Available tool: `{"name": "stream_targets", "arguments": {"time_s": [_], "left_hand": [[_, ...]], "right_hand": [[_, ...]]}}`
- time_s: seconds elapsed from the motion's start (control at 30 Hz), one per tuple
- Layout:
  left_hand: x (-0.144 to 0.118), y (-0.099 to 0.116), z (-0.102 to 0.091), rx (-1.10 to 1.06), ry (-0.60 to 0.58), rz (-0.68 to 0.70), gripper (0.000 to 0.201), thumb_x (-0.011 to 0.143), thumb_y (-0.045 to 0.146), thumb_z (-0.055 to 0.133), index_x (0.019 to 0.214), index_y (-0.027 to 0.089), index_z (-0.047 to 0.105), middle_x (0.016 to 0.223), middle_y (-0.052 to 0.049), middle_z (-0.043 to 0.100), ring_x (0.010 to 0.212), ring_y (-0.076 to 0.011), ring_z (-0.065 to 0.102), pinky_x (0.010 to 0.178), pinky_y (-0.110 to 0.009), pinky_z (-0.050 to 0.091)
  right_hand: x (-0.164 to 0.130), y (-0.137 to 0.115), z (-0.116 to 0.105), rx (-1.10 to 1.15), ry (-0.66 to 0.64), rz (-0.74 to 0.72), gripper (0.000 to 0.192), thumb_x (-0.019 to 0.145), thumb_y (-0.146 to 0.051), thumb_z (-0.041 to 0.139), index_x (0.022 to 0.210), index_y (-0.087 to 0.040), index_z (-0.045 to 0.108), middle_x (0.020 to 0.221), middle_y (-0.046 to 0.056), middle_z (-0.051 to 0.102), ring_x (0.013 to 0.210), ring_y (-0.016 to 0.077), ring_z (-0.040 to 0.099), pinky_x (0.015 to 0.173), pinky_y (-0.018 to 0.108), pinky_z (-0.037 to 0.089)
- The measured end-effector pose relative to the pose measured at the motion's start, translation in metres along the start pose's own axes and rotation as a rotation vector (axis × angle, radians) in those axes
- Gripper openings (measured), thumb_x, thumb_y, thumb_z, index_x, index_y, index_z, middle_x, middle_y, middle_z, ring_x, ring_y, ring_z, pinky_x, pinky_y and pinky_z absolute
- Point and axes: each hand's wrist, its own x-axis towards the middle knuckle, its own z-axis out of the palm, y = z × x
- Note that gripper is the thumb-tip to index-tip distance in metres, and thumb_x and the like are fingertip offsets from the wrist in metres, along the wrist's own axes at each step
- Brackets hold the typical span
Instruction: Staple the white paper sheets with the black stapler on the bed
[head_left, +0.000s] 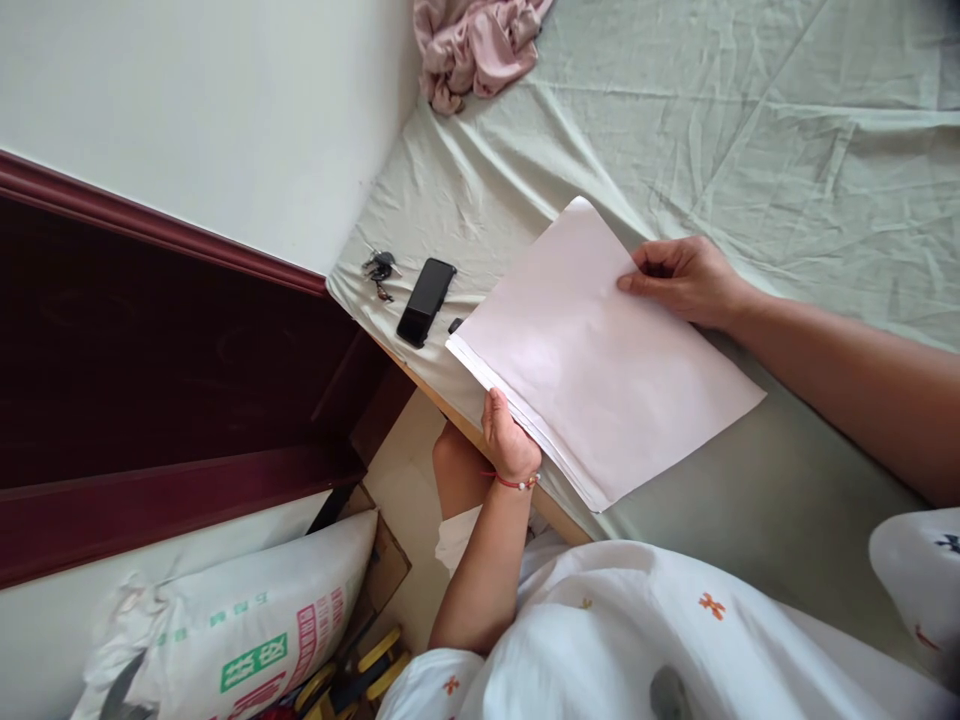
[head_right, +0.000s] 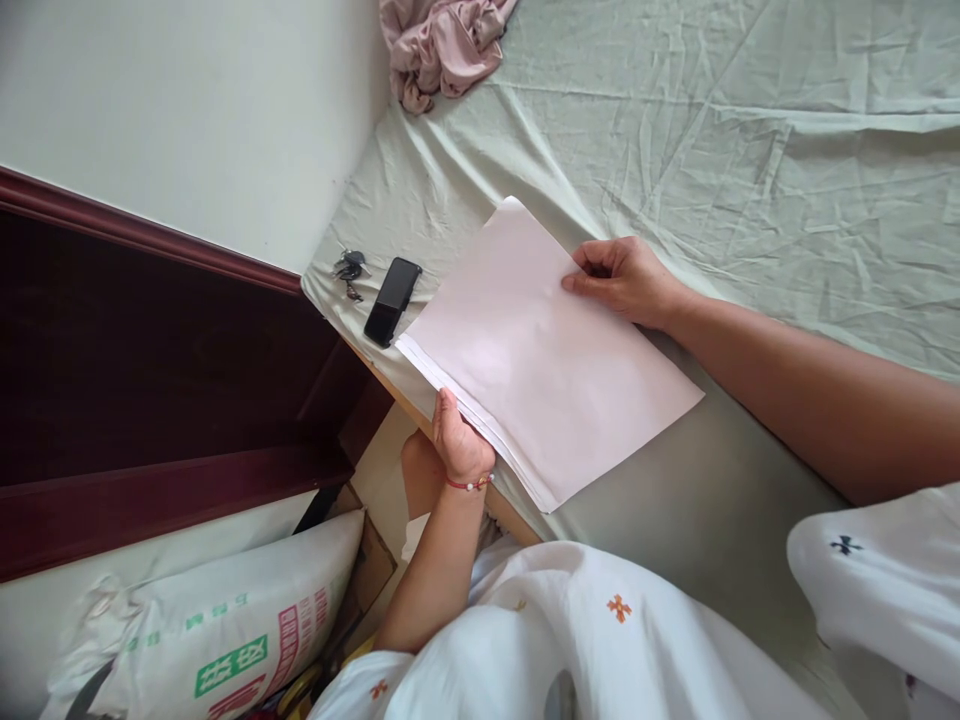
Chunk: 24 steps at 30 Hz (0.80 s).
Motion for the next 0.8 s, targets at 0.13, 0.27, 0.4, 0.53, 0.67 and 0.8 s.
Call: {"name": "stream_targets", "arguments": {"time_s": [0.13,0.27,0.4,0.53,0.67,0.8], "left_hand": [[0.000,-0.001,-0.001,0.008,-0.010,-0.009,0.035,0.102,0.044,0.062,0.126,0.022,0.076,0.143,-0.008,0.073,0.148,-0.0249,0.056,0.126,-0.037,0.043],[-0.002,0.002,0.001,-0.019,-0.007,-0.007,0.032,0.103,0.039,0.061,0.122,0.020,0.077,0.141,-0.009,0.073,0.146,-0.0248,0.059,0.125,-0.037,0.044],[-0.005,0.006,0.005,-0.026,0.034,-0.021,0.026,0.103,0.032,0.060,0.115,0.017,0.078,0.139,-0.010,0.075,0.146,-0.0237,0.059,0.125,-0.036,0.044],[-0.006,0.009,0.008,0.002,0.096,-0.031,0.022,0.103,0.028,0.061,0.109,0.016,0.079,0.134,-0.010,0.077,0.148,-0.0221,0.056,0.126,-0.034,0.041],[-0.006,0.009,0.008,0.019,0.064,-0.024,0.023,0.101,0.034,0.064,0.106,0.018,0.080,0.127,-0.010,0.080,0.145,-0.0229,0.059,0.126,-0.035,0.042],[-0.005,0.006,0.005,0.006,-0.014,0.005,0.028,0.095,0.041,0.071,0.107,0.018,0.080,0.123,-0.010,0.081,0.140,-0.0253,0.063,0.124,-0.037,0.045]], "right_hand": [[-0.002,-0.003,0.001,0.048,-0.020,0.039,0.039,0.077,-0.062,0.082,0.092,-0.026,0.075,0.090,0.008,0.075,0.094,0.0348,0.070,0.072,0.046,0.058],[-0.003,-0.004,0.002,0.066,-0.020,0.044,0.039,0.077,-0.060,0.083,0.090,-0.024,0.073,0.087,0.009,0.074,0.084,0.0302,0.068,0.067,0.044,0.055],[-0.002,-0.003,0.003,0.071,-0.006,0.021,0.038,0.080,-0.060,0.082,0.087,-0.024,0.073,0.082,0.007,0.072,0.074,0.0245,0.064,0.059,0.039,0.051],[-0.002,-0.002,0.003,0.094,-0.007,-0.002,0.035,0.081,-0.058,0.082,0.082,-0.025,0.071,0.078,0.004,0.070,0.066,0.0193,0.060,0.052,0.034,0.047],[-0.001,0.000,0.003,0.096,-0.022,-0.022,0.033,0.081,-0.056,0.083,0.082,-0.025,0.071,0.077,0.002,0.069,0.064,0.0175,0.058,0.051,0.033,0.045],[-0.001,0.000,0.004,0.090,-0.012,-0.024,0.031,0.082,-0.053,0.083,0.082,-0.025,0.071,0.076,0.002,0.068,0.063,0.0176,0.057,0.051,0.033,0.044]]}}
